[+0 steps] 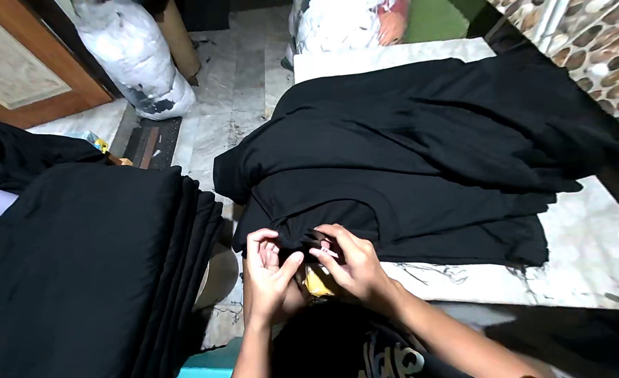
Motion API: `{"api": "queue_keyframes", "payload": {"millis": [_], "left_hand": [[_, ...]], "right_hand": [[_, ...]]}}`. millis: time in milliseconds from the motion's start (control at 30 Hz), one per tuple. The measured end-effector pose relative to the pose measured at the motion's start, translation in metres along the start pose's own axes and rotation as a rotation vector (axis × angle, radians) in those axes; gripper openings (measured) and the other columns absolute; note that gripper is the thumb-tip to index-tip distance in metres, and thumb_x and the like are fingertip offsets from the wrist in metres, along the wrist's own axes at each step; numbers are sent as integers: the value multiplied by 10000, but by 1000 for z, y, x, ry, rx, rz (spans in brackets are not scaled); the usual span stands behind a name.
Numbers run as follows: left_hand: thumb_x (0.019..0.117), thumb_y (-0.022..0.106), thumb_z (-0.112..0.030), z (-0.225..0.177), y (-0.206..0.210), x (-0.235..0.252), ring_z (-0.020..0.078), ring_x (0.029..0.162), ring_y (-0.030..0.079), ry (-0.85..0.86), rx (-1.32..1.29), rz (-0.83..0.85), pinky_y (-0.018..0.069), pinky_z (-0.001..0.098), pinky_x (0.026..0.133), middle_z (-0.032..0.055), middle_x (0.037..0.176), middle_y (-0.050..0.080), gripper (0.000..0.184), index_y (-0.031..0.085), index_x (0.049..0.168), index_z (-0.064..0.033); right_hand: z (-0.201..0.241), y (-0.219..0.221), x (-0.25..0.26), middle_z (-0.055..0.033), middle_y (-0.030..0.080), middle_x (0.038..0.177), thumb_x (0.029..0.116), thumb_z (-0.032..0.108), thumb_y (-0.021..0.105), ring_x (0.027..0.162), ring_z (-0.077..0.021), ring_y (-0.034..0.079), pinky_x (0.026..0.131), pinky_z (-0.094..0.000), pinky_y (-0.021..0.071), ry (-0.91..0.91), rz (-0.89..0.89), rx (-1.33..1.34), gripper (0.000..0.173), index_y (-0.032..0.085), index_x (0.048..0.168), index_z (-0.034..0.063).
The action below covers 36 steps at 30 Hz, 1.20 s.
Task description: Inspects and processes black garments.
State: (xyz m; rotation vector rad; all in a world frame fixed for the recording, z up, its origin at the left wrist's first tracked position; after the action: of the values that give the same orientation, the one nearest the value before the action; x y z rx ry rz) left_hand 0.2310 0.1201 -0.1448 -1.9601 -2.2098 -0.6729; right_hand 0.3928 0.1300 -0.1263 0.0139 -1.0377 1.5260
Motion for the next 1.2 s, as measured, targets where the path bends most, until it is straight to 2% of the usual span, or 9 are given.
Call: {"api": "queue_keyframes", "payload": {"millis": [100, 167, 300, 467, 867, 1033, 1067, 1133, 1200], "left_hand": [[824, 724, -33, 6, 9, 5, 51, 1057, 576, 129, 424, -13, 475, 165, 940, 106, 1120, 612, 329, 640, 1125, 69], [839, 734, -73, 1, 10, 5, 100, 927, 592, 250, 680, -27, 461, 136, 869, 173, 943, 630, 158, 754, 944, 44], [947, 707, -262, -1, -10, -2, -59, 989, 597, 106, 250, 39, 495, 98, 851, -88, 972, 670, 146, 723, 854, -149], [948, 699, -389, 0, -8, -5, -74, 1125, 555, 45, -51, 111, 450, 137, 966, -184, 1085, 668, 167, 727, 857, -251], [946, 711, -327, 8, 5, -12, -25, 1123, 610, 66, -191, 14, 533, 191, 953, -122, 1146, 671, 149, 735, 857, -210], [944, 709, -365, 12, 7, -13, 0, 1123, 627, 75, -191, 27, 563, 233, 942, -124, 1168, 659, 167, 718, 852, -226], [929, 735, -321, 12, 7, -13, -2, 1104, 632, 71, -208, 17, 574, 233, 927, -128, 1172, 644, 101, 707, 935, -224], [871, 772, -98, 9, 7, -12, -13, 1031, 668, 52, -163, -39, 599, 222, 877, -126, 1185, 644, 322, 604, 1135, -175], [824, 743, 60, 6, 5, -8, -13, 897, 690, 69, -120, -132, 603, 193, 764, -85, 1086, 705, 320, 660, 1101, -77]], "right_hand": [[-10, 3, -2, -88, 659, 853, 971, 242, 609, 690, -43, 555, 646, -161, 471, 169, 50, 156, 350, 651, 1162, -48], [-14, 3, -6, -88, 658, 841, 965, 244, 605, 688, -51, 559, 644, -173, 473, 183, 46, 143, 357, 650, 1159, -53], [-18, -1, -12, -116, 666, 834, 973, 247, 605, 658, -93, 575, 604, -196, 484, 64, 29, 63, 352, 641, 1158, -50], [-1, 1, -8, -92, 654, 768, 999, 267, 574, 616, -146, 600, 581, -241, 497, -181, 48, -74, 289, 618, 1087, -4], [8, -10, 8, -92, 640, 741, 1040, 248, 552, 620, -175, 605, 563, -263, 471, -330, 116, -151, 250, 656, 1041, 20], [4, -6, 10, -132, 688, 792, 1037, 200, 560, 662, -166, 654, 610, -239, 515, -227, 26, -131, 257, 677, 1044, -29], [1, -7, 9, -135, 687, 802, 1037, 217, 562, 662, -160, 648, 609, -232, 514, -200, 8, -135, 272, 667, 1058, -34], [-1, -8, 4, -135, 674, 807, 1033, 254, 568, 638, -144, 612, 591, -217, 494, -152, -4, -124, 310, 642, 1094, -42], [2, -10, -2, -125, 657, 802, 1034, 260, 565, 634, -131, 593, 597, -200, 486, -137, 2, -113, 308, 622, 1107, -35]]}}
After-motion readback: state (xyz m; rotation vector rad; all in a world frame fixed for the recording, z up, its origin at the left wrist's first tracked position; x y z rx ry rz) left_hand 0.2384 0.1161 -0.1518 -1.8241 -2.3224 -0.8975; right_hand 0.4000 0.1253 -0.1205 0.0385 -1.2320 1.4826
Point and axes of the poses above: each hand's wrist, its own x-axis towards the middle knuckle, its own y-axis out of the palm, z = x × y, the point moved 4 cm from there along x, towards the middle knuckle
